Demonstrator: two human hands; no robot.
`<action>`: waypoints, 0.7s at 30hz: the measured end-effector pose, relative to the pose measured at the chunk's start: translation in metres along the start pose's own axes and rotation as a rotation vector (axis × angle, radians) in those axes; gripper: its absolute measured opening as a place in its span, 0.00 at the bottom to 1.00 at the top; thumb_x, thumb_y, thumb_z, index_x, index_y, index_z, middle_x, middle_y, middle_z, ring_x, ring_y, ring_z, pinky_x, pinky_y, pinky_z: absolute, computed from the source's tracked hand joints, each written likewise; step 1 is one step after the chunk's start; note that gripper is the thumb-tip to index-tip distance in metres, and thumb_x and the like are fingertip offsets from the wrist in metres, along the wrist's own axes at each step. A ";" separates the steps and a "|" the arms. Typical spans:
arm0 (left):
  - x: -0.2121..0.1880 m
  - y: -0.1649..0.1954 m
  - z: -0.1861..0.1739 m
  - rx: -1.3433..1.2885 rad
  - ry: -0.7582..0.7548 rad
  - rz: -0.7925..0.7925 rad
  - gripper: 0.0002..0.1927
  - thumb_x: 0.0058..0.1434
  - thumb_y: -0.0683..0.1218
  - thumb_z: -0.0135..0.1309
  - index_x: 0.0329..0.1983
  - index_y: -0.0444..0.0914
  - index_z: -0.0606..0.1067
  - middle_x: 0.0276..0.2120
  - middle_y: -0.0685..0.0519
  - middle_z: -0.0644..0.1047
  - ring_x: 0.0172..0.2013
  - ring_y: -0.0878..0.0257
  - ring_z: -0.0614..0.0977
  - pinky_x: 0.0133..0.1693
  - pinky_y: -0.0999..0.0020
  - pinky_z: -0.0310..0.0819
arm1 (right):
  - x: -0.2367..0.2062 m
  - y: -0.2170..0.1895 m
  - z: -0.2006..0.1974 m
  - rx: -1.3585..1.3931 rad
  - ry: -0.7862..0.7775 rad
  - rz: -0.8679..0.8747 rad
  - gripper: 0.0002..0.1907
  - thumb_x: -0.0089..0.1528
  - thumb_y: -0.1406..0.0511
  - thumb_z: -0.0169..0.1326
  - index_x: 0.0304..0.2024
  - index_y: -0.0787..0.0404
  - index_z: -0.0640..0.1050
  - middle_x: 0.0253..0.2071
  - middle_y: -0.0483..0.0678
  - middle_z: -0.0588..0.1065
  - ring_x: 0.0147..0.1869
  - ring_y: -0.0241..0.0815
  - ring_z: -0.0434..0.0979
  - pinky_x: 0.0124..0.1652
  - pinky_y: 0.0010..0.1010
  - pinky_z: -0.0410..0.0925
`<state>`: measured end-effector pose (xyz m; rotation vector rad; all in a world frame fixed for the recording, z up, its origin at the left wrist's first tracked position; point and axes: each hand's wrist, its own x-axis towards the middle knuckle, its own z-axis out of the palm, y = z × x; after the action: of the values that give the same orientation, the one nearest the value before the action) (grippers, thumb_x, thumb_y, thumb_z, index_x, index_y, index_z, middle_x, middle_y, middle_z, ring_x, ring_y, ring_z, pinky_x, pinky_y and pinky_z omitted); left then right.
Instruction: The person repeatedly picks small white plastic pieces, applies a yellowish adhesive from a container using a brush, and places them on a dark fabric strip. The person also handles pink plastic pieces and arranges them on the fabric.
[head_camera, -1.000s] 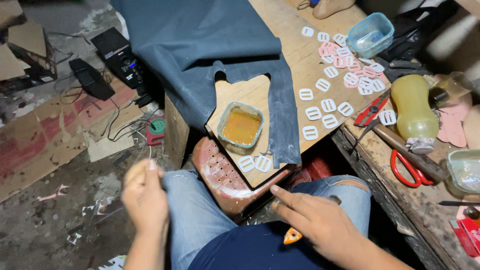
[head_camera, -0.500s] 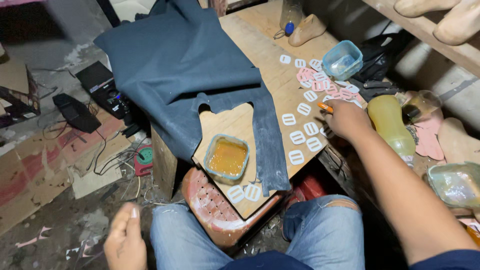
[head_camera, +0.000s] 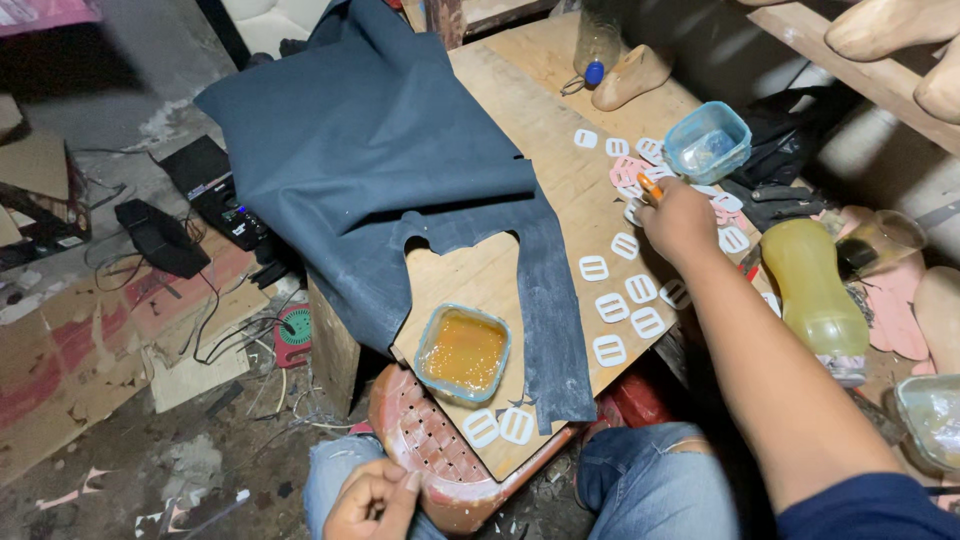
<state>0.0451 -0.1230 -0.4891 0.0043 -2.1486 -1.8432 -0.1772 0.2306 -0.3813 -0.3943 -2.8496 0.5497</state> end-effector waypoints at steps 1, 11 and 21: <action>-0.004 -0.002 0.004 -0.125 0.000 -0.190 0.17 0.56 0.32 0.65 0.45 0.33 0.73 0.30 0.42 0.82 0.31 0.60 0.85 0.38 0.67 0.78 | -0.005 -0.004 -0.004 0.062 0.002 0.004 0.16 0.59 0.61 0.64 0.46 0.63 0.80 0.41 0.60 0.79 0.46 0.59 0.79 0.46 0.46 0.69; -0.040 0.032 0.016 -0.552 -0.236 -0.638 0.22 0.66 0.40 0.52 0.63 0.28 0.73 0.41 0.47 0.82 0.38 0.63 0.82 0.41 0.69 0.78 | -0.232 -0.083 -0.006 0.721 -0.548 -0.530 0.10 0.61 0.63 0.59 0.42 0.62 0.81 0.39 0.47 0.81 0.45 0.35 0.80 0.46 0.29 0.71; -0.071 0.014 -0.034 -0.497 0.030 -0.475 0.19 0.64 0.40 0.51 0.59 0.32 0.71 0.39 0.45 0.82 0.39 0.62 0.85 0.43 0.68 0.82 | -0.194 -0.087 0.009 0.595 -0.484 -0.335 0.12 0.60 0.60 0.62 0.41 0.62 0.81 0.31 0.51 0.81 0.34 0.41 0.78 0.36 0.31 0.70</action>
<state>0.1230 -0.1388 -0.4878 0.4622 -1.7085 -2.5774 -0.0161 0.0918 -0.3854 0.3584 -2.8673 1.5187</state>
